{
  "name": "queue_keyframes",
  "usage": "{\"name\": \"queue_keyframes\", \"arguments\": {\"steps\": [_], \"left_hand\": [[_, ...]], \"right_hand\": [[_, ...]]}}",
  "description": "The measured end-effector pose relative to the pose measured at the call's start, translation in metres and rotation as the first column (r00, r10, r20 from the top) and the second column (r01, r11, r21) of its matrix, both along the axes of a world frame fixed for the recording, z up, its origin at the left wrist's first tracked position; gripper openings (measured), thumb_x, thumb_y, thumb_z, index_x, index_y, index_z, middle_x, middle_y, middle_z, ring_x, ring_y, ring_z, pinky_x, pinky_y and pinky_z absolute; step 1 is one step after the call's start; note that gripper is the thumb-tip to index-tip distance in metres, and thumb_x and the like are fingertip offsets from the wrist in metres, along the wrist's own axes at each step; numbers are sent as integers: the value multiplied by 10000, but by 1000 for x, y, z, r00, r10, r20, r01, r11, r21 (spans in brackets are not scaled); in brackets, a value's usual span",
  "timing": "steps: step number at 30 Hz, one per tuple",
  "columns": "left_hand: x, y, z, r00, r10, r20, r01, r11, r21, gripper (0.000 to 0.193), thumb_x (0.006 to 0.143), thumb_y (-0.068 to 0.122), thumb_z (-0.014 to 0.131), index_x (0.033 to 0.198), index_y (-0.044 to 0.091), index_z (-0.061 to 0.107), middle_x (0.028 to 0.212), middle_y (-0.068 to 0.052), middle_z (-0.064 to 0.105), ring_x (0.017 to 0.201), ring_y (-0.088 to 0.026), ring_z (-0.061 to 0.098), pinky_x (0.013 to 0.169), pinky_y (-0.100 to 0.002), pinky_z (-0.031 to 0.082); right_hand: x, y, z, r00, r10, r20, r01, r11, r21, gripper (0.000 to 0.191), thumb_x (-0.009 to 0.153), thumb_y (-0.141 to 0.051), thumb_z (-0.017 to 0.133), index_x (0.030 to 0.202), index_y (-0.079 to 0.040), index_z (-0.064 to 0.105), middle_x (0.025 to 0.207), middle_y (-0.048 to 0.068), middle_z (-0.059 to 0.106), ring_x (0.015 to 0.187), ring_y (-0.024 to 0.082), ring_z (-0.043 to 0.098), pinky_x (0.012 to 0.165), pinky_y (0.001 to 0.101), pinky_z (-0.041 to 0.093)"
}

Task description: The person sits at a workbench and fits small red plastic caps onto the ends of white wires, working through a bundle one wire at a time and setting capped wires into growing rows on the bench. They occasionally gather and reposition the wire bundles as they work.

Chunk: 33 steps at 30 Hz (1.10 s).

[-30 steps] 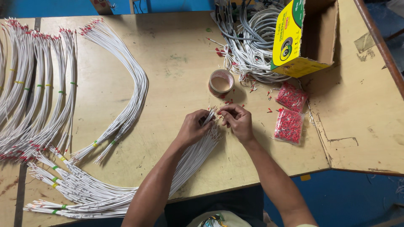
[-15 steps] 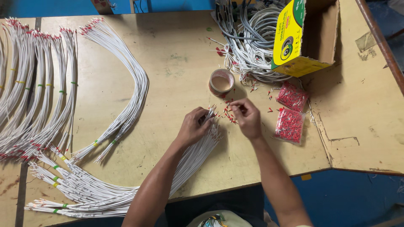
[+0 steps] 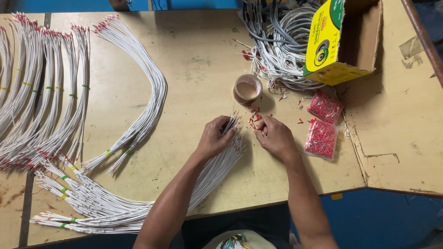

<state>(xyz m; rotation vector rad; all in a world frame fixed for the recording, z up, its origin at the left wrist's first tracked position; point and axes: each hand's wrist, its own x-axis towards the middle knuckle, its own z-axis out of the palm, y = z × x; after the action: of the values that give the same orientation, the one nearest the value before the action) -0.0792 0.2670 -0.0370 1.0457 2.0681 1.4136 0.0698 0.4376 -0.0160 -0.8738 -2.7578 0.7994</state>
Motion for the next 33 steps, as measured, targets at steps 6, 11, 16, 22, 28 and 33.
{"name": "queue_keyframes", "arguments": {"steps": [6,11,16,22,28,33], "left_hand": [[0,1,-3,1000,-3,-23,3,1000,-14,328,881,232,736,1094,-14,698,940,-159,715,785,-240,703,737,-369,560],[0,2,-3,1000,4,12,-4,1000,-30,333,860,218,744,1102,-8,705,926,-148,725,746,-224,707,702,-357,566],[0,2,-4,1000,-17,4,17,1000,-17,329,863,197,739,1115,-11,699,920,-146,734,752,-203,716,704,-342,571],[0,2,-6,999,-45,1,45,999,-6,303,866,182,745,1090,-17,697,891,-148,724,727,-209,706,682,-343,564],[0,3,-7,997,-72,-12,72,997,1,269,847,167,757,1046,-10,711,875,-143,715,730,-221,692,691,-353,555],[1,1,-5,994,-104,-16,104,995,-3,240,851,141,743,1036,-9,715,880,-144,699,737,-233,673,698,-366,539]], "right_hand": [[2,1,-10,1000,-12,-26,12,1000,7,162,852,-201,740,835,-80,633,748,65,666,680,254,661,670,419,530],[2,5,-27,976,-59,-211,32,991,-129,119,859,-117,740,844,-60,637,729,32,654,632,160,637,618,344,529],[-4,7,-53,854,-268,-445,-152,690,-708,88,949,-70,693,965,-62,607,813,-21,654,677,39,592,572,229,511],[-9,9,-67,775,-322,-544,-324,536,-780,139,964,-9,695,1101,14,680,911,58,708,788,96,680,666,248,552],[-14,7,-65,739,-314,-596,-333,598,-729,155,1003,-23,682,1145,35,706,950,104,731,812,111,685,699,258,563],[-14,6,-62,734,-348,-583,-337,560,-757,122,1006,-48,655,1106,17,681,1020,118,762,789,131,724,637,257,559]]}}
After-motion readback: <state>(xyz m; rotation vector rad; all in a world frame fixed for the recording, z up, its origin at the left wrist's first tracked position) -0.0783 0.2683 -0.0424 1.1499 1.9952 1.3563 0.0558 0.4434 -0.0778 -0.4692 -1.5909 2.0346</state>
